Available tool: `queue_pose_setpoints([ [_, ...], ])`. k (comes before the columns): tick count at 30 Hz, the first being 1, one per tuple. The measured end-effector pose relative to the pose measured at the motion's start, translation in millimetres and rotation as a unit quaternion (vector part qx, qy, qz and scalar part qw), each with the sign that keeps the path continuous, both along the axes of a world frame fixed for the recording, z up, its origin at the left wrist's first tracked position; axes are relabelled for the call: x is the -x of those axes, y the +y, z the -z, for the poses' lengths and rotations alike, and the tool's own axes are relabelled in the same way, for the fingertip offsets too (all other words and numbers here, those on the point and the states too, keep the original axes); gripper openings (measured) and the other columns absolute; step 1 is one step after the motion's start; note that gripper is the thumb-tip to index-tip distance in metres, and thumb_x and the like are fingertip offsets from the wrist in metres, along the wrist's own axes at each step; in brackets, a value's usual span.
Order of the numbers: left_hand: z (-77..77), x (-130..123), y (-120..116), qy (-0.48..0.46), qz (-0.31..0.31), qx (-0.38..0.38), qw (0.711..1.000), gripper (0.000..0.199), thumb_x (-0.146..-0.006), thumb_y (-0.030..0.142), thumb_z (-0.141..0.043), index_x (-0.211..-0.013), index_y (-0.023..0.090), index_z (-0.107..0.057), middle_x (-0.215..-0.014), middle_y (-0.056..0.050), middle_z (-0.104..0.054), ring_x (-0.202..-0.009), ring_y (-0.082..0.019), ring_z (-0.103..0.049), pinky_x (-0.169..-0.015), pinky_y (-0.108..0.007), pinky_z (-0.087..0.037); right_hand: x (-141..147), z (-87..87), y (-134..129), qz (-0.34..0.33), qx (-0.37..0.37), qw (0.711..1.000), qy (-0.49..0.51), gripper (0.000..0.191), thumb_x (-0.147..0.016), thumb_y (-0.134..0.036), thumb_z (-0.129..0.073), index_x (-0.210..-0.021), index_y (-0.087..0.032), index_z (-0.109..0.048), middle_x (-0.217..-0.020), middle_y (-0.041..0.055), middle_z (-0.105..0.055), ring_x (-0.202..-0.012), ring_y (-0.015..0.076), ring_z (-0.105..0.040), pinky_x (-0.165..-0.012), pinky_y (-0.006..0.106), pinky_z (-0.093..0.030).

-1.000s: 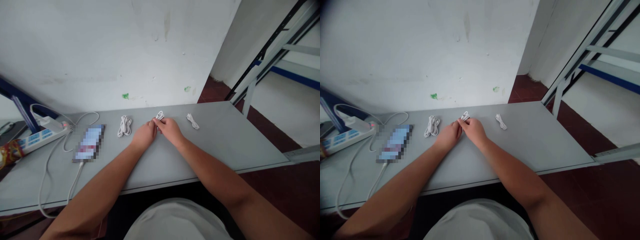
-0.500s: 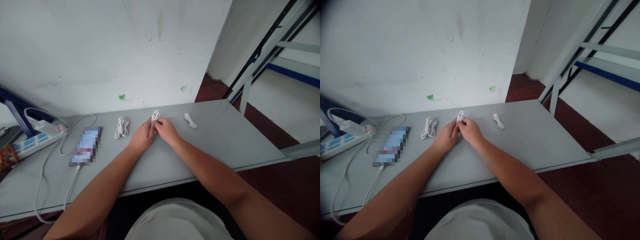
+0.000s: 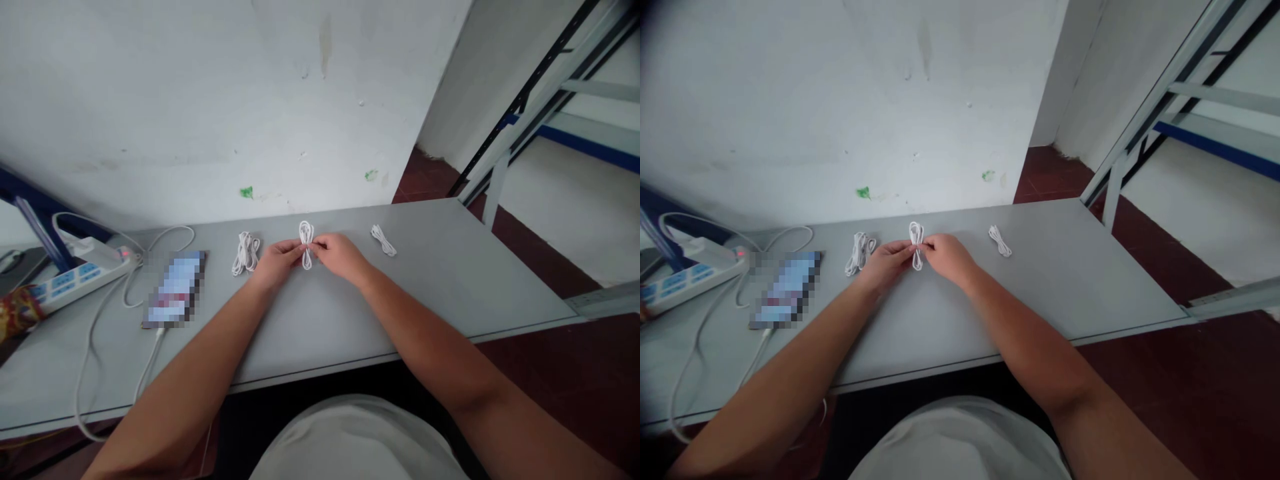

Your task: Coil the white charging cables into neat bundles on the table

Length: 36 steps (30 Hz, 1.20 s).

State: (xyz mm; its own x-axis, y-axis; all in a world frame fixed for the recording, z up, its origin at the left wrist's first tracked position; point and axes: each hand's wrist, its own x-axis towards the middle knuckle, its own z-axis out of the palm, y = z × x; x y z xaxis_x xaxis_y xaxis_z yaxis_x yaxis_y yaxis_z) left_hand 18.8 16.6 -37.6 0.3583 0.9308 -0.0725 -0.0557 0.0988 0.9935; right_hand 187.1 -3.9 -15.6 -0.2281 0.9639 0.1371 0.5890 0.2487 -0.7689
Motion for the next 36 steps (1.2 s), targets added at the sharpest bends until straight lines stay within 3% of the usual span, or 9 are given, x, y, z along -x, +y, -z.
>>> queue_pose_setpoints([
  [5,-0.8,3.1,-0.1,0.005,-0.010,-0.001,1.000,0.039,-0.066,0.040,-0.079,-0.095,0.015,-0.074,-0.087,-0.007,-0.073,-0.078,-0.017,-0.066,-0.082,-0.033,-0.052,-0.5,-4.0,-2.2,-0.013,0.003,1.000,-0.025,0.031,-0.092,-0.034,-0.046,-0.073,-0.017,-0.064,-0.060,-0.0005,-0.055,-0.055,0.0105,-0.041,-0.055,0.026,-0.025],
  [11,2.5,8.7,2.1,0.066,-0.028,-0.067,0.995,0.037,-0.066,0.039,-0.079,-0.093,0.015,-0.071,-0.079,-0.003,-0.070,-0.076,-0.017,-0.064,-0.080,-0.033,-0.052,3.3,-4.7,-7.9,-0.046,0.013,0.999,-0.009,0.027,-0.092,-0.030,-0.043,-0.078,-0.017,-0.063,-0.064,-0.0008,-0.056,-0.056,0.0102,-0.041,-0.055,0.025,-0.026],
  [19,-5.5,3.2,-4.0,0.105,-0.064,-0.113,0.986,0.043,-0.067,0.040,-0.078,-0.101,0.015,-0.072,-0.089,-0.006,-0.073,-0.084,-0.020,-0.065,-0.084,-0.033,-0.049,2.8,-8.1,-9.3,-0.057,-0.027,0.998,0.008,0.025,-0.091,-0.022,-0.040,-0.072,-0.017,-0.056,-0.064,-0.0014,-0.050,-0.058,0.0106,-0.040,-0.057,0.025,-0.026],
  [23,-1.6,1.9,-4.2,0.088,-0.066,-0.093,0.990,0.045,-0.068,0.041,-0.078,-0.105,0.016,-0.072,-0.089,-0.005,-0.072,-0.081,-0.018,-0.064,-0.080,-0.031,-0.051,1.6,-6.8,-7.3,-0.045,-0.052,0.998,-0.014,0.030,-0.093,-0.026,-0.041,-0.068,-0.017,-0.055,-0.061,-0.0016,-0.049,-0.056,0.0106,-0.038,-0.056,0.026,-0.024],
  [29,6.9,-3.7,-2.9,0.016,-0.121,-0.027,0.992,0.044,-0.067,0.044,-0.077,-0.102,0.017,-0.071,-0.090,-0.004,-0.070,-0.078,-0.016,-0.064,-0.078,-0.030,-0.053,7.9,5.0,-2.5,-0.036,-0.132,0.990,-0.025,0.030,-0.096,-0.027,-0.044,-0.075,-0.017,-0.062,-0.073,0.0022,-0.058,-0.068,0.0126,-0.047,-0.065,0.025,-0.031],
  [36,-1.7,-15.4,-8.8,-0.087,-0.154,0.057,0.983,0.040,-0.061,0.040,-0.081,-0.091,0.015,-0.070,-0.082,-0.003,-0.069,-0.076,-0.014,-0.064,-0.078,-0.029,-0.053,10.7,7.7,-0.5,-0.024,-0.167,0.982,-0.083,0.027,-0.096,-0.020,-0.044,-0.078,-0.016,-0.064,-0.077,0.0041,-0.060,-0.070,0.0139,-0.049,-0.066,0.026,-0.032],
])
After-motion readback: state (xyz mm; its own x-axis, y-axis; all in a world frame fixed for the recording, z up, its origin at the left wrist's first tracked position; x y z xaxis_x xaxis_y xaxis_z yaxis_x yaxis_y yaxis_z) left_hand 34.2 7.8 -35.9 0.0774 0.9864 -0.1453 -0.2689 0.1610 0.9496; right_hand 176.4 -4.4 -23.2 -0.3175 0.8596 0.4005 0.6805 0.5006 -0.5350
